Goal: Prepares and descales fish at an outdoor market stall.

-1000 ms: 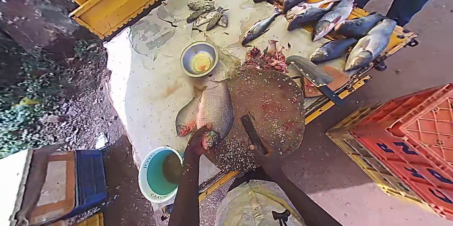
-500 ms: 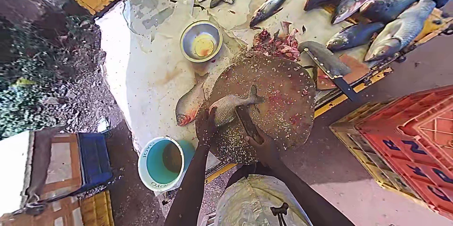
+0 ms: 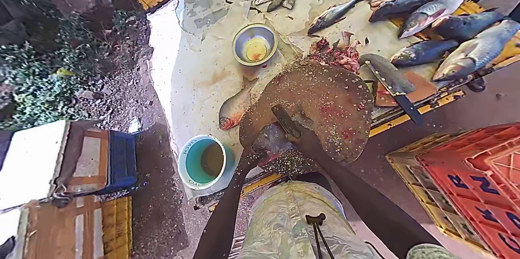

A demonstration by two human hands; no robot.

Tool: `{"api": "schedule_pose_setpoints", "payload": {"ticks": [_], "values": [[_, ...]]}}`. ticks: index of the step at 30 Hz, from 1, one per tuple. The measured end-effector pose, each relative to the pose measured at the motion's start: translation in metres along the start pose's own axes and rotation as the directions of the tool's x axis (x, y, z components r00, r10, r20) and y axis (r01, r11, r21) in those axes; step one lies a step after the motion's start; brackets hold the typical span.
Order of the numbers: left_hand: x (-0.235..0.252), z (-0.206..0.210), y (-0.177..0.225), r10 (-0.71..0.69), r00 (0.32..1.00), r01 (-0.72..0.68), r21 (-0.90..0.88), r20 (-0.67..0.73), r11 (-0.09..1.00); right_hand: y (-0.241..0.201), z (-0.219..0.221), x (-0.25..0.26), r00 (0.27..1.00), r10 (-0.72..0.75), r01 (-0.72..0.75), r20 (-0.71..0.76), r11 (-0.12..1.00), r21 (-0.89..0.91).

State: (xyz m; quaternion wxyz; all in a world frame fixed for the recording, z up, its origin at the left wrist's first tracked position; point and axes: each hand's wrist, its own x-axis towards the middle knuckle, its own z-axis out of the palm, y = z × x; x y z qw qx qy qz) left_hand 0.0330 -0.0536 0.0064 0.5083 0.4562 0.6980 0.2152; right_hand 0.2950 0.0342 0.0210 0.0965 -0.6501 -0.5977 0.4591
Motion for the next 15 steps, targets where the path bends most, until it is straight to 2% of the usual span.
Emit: {"api": "schedule_pose_setpoints", "payload": {"ticks": [2,3,4,5,7,8,10,11,13,15], "values": [[0.009,0.011,0.002,-0.023,0.989,0.014,-0.06,-0.146,0.998,-0.023,-0.01,0.024,0.991,-0.097,0.093,0.096,0.995,0.043],[0.001,0.018,-0.001,-0.041,0.982,0.033,-0.048,-0.184,0.998,-0.016,-0.018,0.032,0.985,-0.081,0.066,0.155,0.993,0.096],[-0.021,0.024,-0.005,-0.08,0.979,0.082,0.0,-0.189,0.997,0.0,-0.017,0.026,0.984,-0.015,-0.008,0.179,0.992,0.127],[-0.024,0.029,0.004,-0.111,0.974,0.125,0.061,-0.199,0.99,0.009,-0.02,0.03,0.99,0.016,-0.029,0.14,0.995,0.097],[-0.021,0.027,0.028,-0.162,0.966,0.2,0.192,-0.2,0.961,-0.001,-0.021,0.014,0.993,0.026,-0.028,0.114,1.0,0.011],[-0.011,0.024,0.042,-0.171,0.965,0.213,0.215,-0.2,0.953,-0.013,-0.032,0.01,0.988,0.005,-0.008,0.154,1.0,0.021],[-0.008,0.028,0.052,-0.163,0.972,0.206,0.285,-0.167,0.936,0.002,-0.057,0.008,0.969,0.022,-0.055,0.247,0.99,0.127],[-0.012,0.029,0.052,-0.155,0.98,0.189,0.335,-0.128,0.923,0.02,-0.064,0.009,0.97,0.052,-0.086,0.236,0.987,0.135],[0.017,0.022,0.072,-0.09,0.987,0.13,0.337,-0.132,0.933,0.011,-0.078,0.035,0.99,0.068,-0.073,0.122,0.996,0.042],[0.011,0.023,0.082,-0.102,0.988,0.134,0.33,-0.112,0.934,-0.002,-0.068,0.008,0.984,0.098,-0.108,0.151,0.993,0.057]]}}
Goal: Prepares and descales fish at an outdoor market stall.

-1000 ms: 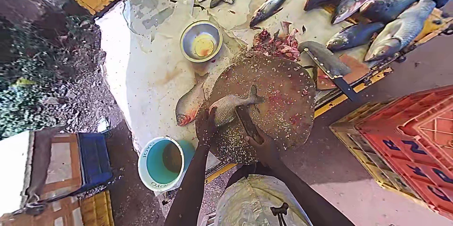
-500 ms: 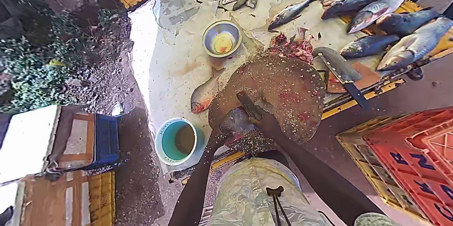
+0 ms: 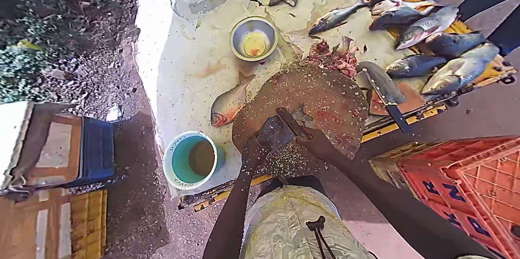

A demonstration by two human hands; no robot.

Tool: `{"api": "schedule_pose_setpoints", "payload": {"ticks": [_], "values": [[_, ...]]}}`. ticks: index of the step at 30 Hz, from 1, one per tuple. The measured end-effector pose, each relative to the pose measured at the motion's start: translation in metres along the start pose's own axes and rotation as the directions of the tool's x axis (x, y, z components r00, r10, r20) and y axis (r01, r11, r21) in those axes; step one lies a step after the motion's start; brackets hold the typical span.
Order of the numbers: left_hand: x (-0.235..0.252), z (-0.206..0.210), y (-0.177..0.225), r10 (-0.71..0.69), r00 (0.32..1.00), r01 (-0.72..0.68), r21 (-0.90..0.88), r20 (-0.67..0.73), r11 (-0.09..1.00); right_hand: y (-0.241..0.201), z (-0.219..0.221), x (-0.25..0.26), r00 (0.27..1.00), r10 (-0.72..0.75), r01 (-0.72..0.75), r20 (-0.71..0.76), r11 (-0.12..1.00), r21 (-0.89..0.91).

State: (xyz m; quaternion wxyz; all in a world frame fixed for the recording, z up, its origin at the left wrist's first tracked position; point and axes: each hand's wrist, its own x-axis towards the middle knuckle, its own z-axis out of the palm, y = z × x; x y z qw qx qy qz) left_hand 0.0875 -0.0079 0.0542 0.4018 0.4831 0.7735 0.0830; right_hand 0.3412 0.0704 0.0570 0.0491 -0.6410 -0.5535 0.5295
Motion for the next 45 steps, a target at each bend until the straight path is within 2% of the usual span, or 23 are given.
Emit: {"api": "schedule_pose_setpoints", "payload": {"ticks": [2,3,5,7,9,11,13,16,18,19,20,22,23,25,28,29,31,33,35,37,39,43,45], "values": [[-0.007,0.003,0.012,-0.01,1.0,0.01,0.008,0.015,1.0,0.016,-0.018,0.001,0.997,0.01,-0.019,0.074,0.993,0.117],[-0.016,0.003,0.009,-0.023,0.999,0.023,0.0,0.029,1.0,0.029,-0.017,0.001,0.998,0.025,-0.032,0.065,0.994,0.103],[0.001,-0.004,0.023,-0.016,1.0,0.015,-0.038,-0.013,0.999,0.013,-0.018,0.019,0.999,-0.025,0.025,-0.022,1.0,0.014],[-0.003,-0.009,0.022,-0.047,0.999,0.047,-0.037,0.003,0.998,0.002,0.012,-0.005,0.996,-0.078,0.073,0.052,0.994,0.081],[-0.007,-0.008,0.011,-0.042,0.999,0.042,-0.022,0.009,0.999,0.016,0.01,-0.006,0.983,-0.076,0.041,0.17,0.979,0.201],[0.008,-0.016,0.011,-0.032,1.0,0.031,-0.034,-0.001,0.999,0.02,0.004,0.025,0.998,-0.062,0.056,0.026,0.983,0.175],[0.001,-0.017,0.006,-0.088,0.995,0.089,-0.027,0.038,0.996,0.014,0.035,0.006,0.997,-0.059,0.064,-0.051,0.993,0.098],[0.004,-0.011,-0.004,-0.097,0.992,0.104,-0.1,0.078,0.99,0.019,0.002,0.005,0.975,-0.15,0.145,0.166,0.988,0.046],[0.017,-0.007,-0.014,-0.07,0.995,0.081,-0.181,0.064,0.98,0.033,-0.041,0.05,0.945,-0.21,0.222,0.25,0.975,-0.021],[0.023,-0.008,-0.011,-0.056,0.997,0.066,-0.215,0.052,0.974,0.026,-0.04,0.07,0.934,-0.258,0.269,0.248,0.963,-0.009],[0.008,-0.007,-0.011,-0.053,0.995,0.072,-0.23,0.088,0.971,0.02,-0.012,0.063,0.931,-0.276,0.273,0.24,0.961,0.044],[0.014,-0.012,0.006,-0.018,0.998,0.034,-0.258,0.065,0.966,-0.034,0.038,0.073,0.894,-0.412,0.382,0.176,0.906,0.183],[0.001,-0.007,0.003,-0.042,0.996,0.059,-0.222,0.081,0.973,-0.044,0.054,0.065,0.874,-0.435,0.384,0.215,0.891,0.242],[0.011,-0.008,-0.007,-0.061,0.997,0.07,-0.242,0.046,0.968,-0.055,0.031,0.091,0.817,-0.474,0.432,0.329,0.88,0.195],[0.008,0.018,-0.029,-0.179,0.984,0.162,-0.407,-0.005,0.899,0.005,-0.034,0.107,0.841,-0.385,0.434,0.38,0.9,-0.047],[0.007,0.02,-0.029,-0.204,0.979,0.174,-0.434,-0.023,0.884,0.009,-0.035,0.108,0.839,-0.385,0.445,0.385,0.892,-0.077],[0.013,0.007,-0.006,-0.177,0.984,0.155,-0.358,-0.03,0.921,-0.021,0.005,0.1,0.827,-0.447,0.479,0.342,0.878,-0.011],[-0.003,0.002,0.028,-0.122,0.992,0.12,-0.235,0.005,0.964,-0.055,0.041,0.077,0.789,-0.546,0.51,0.282,0.838,0.195],[0.01,-0.019,0.041,-0.106,0.994,0.103,-0.147,-0.011,0.984,-0.078,0.028,0.101,0.743,-0.61,0.573,0.276,0.793,0.208],[0.005,-0.012,0.034,-0.166,0.986,0.169,-0.141,0.028,0.975,-0.03,-0.015,0.111,0.805,-0.509,0.531,0.306,0.847,0.014],[0.02,-0.011,0.033,-0.196,0.98,0.198,-0.096,0.025,0.976,-0.019,-0.037,0.129,0.825,-0.454,0.507,0.338,0.858,-0.084],[0.014,-0.011,0.061,-0.097,0.994,0.098,-0.013,0.048,0.995,-0.072,0.02,0.086,0.782,-0.574,0.546,0.242,0.819,0.178],[0.028,-0.026,0.058,-0.067,0.998,0.067,-0.056,0.008,0.996,-0.071,0.0,0.112,0.731,-0.611,0.586,0.303,0.79,0.179]]}}
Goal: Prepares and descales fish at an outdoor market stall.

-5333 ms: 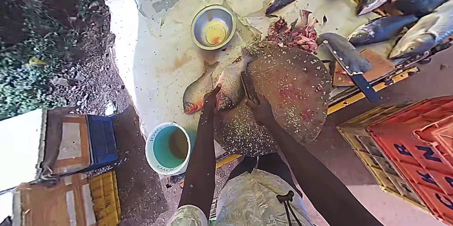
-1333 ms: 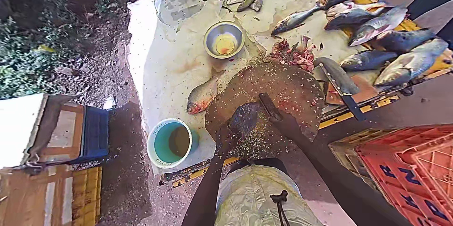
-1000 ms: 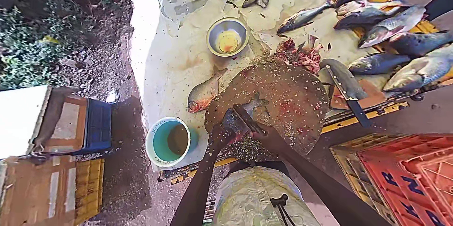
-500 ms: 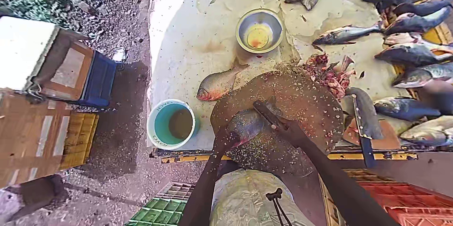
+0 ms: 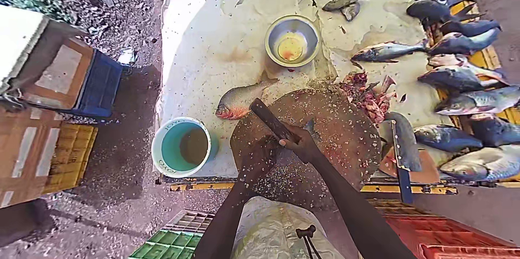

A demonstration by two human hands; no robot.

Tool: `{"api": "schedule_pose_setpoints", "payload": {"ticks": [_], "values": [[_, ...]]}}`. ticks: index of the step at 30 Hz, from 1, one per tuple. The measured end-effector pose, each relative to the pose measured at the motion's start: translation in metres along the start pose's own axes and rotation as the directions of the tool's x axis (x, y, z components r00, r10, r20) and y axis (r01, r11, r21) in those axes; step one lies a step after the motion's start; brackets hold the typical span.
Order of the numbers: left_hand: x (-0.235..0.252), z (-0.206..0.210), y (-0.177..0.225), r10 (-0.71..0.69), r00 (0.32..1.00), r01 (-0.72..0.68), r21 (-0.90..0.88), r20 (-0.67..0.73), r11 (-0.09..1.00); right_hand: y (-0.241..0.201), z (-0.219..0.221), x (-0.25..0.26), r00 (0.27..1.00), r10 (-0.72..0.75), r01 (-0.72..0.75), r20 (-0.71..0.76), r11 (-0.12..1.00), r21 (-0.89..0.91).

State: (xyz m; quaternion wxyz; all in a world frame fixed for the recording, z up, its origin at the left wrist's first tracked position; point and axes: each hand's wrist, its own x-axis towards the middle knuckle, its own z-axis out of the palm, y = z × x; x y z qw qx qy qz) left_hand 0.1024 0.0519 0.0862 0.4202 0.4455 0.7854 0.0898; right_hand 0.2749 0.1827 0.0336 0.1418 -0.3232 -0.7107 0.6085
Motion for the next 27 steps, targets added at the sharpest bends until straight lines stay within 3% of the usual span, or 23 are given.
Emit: {"api": "schedule_pose_setpoints", "payload": {"ticks": [1,3,5,7,9,12,16,18,21,25,27], "values": [[-0.012,0.005,-0.008,-0.03,0.999,0.031,-0.056,0.022,0.998,0.022,-0.013,-0.029,0.997,0.073,-0.071,0.029,0.997,-0.037],[-0.005,0.0,-0.018,-0.072,0.997,0.068,-0.113,-0.035,0.991,0.051,-0.039,-0.036,0.993,0.115,-0.109,0.041,0.987,-0.116],[0.001,-0.003,-0.01,-0.088,0.995,0.086,-0.056,-0.038,0.995,0.031,-0.011,-0.022,0.994,0.112,-0.112,0.004,0.992,-0.053],[-0.023,0.009,0.005,-0.057,0.998,0.057,-0.013,0.007,0.998,-0.003,0.028,-0.034,0.993,0.1,-0.094,-0.058,0.99,0.11],[-0.014,-0.003,0.008,0.01,0.999,-0.011,-0.029,-0.033,1.0,0.004,0.007,-0.016,0.998,0.027,-0.02,-0.051,0.991,0.131],[-0.013,-0.002,-0.011,0.008,0.995,-0.018,-0.1,-0.098,0.995,0.044,-0.034,-0.034,0.992,0.124,-0.124,0.029,0.992,-0.015],[-0.017,0.007,0.001,0.063,0.996,-0.069,-0.093,-0.065,0.993,-0.016,0.018,-0.015,0.995,0.082,-0.079,-0.05,0.995,0.065],[-0.016,-0.004,0.003,0.055,0.997,-0.063,-0.149,-0.06,0.987,-0.011,-0.001,-0.003,0.999,0.025,-0.024,-0.026,0.999,0.029],[-0.002,0.001,-0.014,-0.064,0.988,0.032,-0.22,-0.139,0.975,0.033,-0.042,-0.013,0.996,0.087,-0.081,0.035,0.987,-0.141],[-0.011,0.007,-0.007,-0.047,0.983,0.013,-0.188,-0.18,0.982,-0.022,0.022,0.006,1.0,-0.017,0.017,0.024,1.0,0.01],[-0.006,0.002,-0.014,-0.04,0.982,-0.007,-0.248,-0.184,0.969,-0.018,0.016,0.011,1.0,-0.002,0.002,0.018,1.0,0.018]]}}
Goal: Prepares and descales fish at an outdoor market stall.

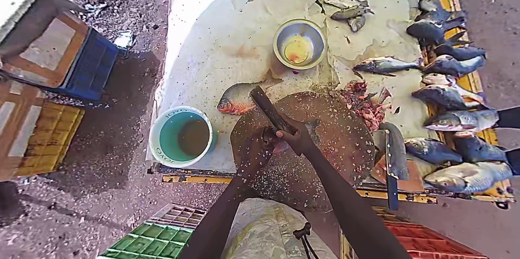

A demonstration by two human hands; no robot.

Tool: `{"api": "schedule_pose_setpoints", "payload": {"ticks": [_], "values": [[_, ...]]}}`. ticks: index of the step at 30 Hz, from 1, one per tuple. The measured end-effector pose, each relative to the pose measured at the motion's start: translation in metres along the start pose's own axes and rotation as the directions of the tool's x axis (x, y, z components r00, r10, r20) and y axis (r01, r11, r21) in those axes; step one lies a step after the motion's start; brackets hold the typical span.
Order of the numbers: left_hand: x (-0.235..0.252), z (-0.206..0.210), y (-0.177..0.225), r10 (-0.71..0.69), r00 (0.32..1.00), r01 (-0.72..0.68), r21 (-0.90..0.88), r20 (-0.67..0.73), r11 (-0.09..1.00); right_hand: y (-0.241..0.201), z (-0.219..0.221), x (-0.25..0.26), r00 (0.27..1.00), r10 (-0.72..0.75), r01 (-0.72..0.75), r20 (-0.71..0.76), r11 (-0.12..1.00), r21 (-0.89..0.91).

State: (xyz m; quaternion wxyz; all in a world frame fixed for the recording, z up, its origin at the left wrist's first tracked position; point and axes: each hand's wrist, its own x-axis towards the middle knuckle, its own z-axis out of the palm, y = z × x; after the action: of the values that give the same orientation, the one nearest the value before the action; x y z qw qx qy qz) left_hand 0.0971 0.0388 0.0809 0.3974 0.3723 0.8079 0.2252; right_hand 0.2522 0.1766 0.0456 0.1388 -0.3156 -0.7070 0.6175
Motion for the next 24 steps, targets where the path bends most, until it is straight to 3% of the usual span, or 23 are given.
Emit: {"api": "schedule_pose_setpoints", "payload": {"ticks": [2,4,6,8,12,14,17,19,20,22,24], "values": [[0.019,-0.002,-0.014,-0.036,0.999,0.034,-0.054,-0.038,0.998,0.036,-0.036,-0.002,0.996,0.09,-0.087,0.025,0.993,-0.083],[0.014,0.003,-0.026,-0.099,0.995,0.098,-0.022,-0.024,0.995,0.048,-0.029,-0.011,0.987,0.155,-0.149,0.051,0.983,-0.111],[0.011,0.002,-0.013,-0.096,0.995,0.096,0.022,-0.029,0.995,0.017,0.007,0.009,0.995,0.098,-0.096,0.021,0.994,-0.047],[-0.002,0.014,-0.008,-0.098,0.994,0.099,0.004,-0.043,0.995,-0.002,0.011,0.009,0.995,0.096,-0.095,0.036,0.995,-0.019],[0.011,0.013,-0.024,-0.16,0.986,0.157,-0.079,-0.039,0.984,0.045,-0.074,-0.001,0.96,0.234,-0.188,0.151,0.945,-0.269],[0.012,0.018,-0.022,-0.177,0.984,0.175,-0.038,-0.034,0.984,0.036,-0.052,0.003,0.97,0.213,-0.182,0.12,0.957,-0.224],[-0.005,0.02,-0.005,-0.139,0.99,0.138,-0.032,-0.008,0.99,-0.002,0.012,0.022,0.989,0.132,-0.132,0.063,0.991,-0.005],[0.011,0.0,-0.017,-0.072,0.995,0.072,0.011,0.063,0.997,-0.002,0.004,0.036,0.98,0.189,-0.191,0.055,0.981,0.031],[0.011,-0.006,-0.032,-0.052,0.991,0.048,0.033,0.12,0.998,0.012,-0.012,0.019,0.964,0.265,-0.264,0.008,0.964,-0.036],[0.01,-0.037,-0.068,-0.011,0.995,0.006,0.05,0.102,0.999,0.042,-0.053,-0.023,0.902,0.374,-0.421,-0.215,0.873,-0.248],[0.0,-0.091,-0.096,-0.016,0.995,0.019,0.036,-0.097,0.999,0.06,-0.085,-0.085,0.795,0.422,-0.586,-0.436,0.718,-0.375]]}}
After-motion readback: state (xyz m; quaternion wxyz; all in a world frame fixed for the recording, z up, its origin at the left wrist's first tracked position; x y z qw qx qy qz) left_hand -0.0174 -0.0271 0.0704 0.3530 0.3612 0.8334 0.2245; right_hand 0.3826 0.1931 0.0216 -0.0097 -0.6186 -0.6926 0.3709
